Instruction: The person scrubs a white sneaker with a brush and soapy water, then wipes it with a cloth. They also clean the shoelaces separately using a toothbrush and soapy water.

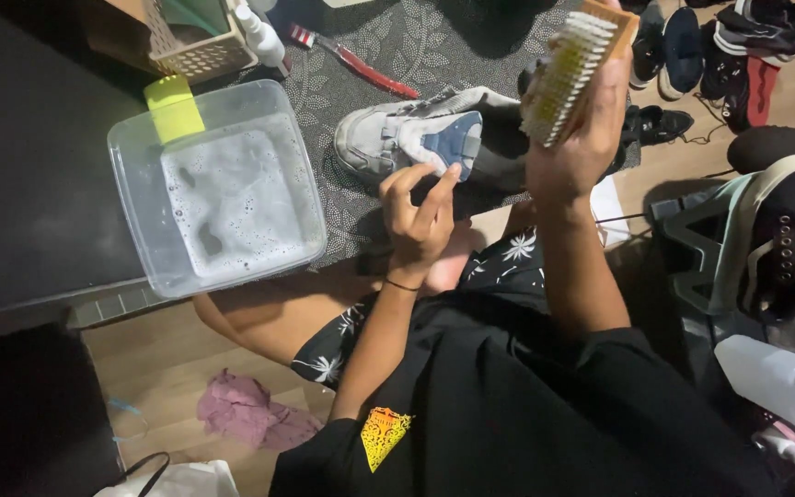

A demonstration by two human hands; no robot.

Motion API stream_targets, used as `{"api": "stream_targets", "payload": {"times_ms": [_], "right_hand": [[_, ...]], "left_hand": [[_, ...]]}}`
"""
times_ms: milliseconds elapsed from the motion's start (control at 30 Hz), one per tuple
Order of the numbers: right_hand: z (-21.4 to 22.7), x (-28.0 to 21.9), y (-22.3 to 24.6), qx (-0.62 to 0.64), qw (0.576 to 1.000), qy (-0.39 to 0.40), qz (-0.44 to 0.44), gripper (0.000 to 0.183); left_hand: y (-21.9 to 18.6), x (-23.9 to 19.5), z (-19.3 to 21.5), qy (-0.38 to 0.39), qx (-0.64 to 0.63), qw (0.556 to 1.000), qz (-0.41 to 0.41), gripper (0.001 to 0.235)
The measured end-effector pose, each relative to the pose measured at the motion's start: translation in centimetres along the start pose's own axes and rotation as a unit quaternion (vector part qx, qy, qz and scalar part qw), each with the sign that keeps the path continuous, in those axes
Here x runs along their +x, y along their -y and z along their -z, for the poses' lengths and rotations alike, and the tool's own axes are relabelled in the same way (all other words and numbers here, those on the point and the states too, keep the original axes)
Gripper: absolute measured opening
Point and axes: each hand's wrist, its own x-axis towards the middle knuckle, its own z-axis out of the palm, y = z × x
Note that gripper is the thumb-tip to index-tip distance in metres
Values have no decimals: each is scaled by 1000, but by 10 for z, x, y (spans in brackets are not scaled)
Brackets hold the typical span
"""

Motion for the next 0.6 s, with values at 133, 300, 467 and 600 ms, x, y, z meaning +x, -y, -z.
{"api": "stream_targets", "payload": {"times_ms": [133, 300, 467, 600], "right_hand": [[-15, 5, 16, -36, 996, 83, 6, 50], [-45, 9, 35, -248, 909, 317, 113, 41], [-60, -4, 20, -515, 735, 374, 237, 52], [-43, -14, 7, -572, 658, 364, 327, 38]], "left_hand": [[5, -6, -4, 17, -20, 999, 19, 32], [7, -8, 1, 60, -19, 997, 51, 35], [13, 11, 7, -23, 20, 986, 162, 48], [32, 12, 1, 41, 102, 979, 171, 47]]}}
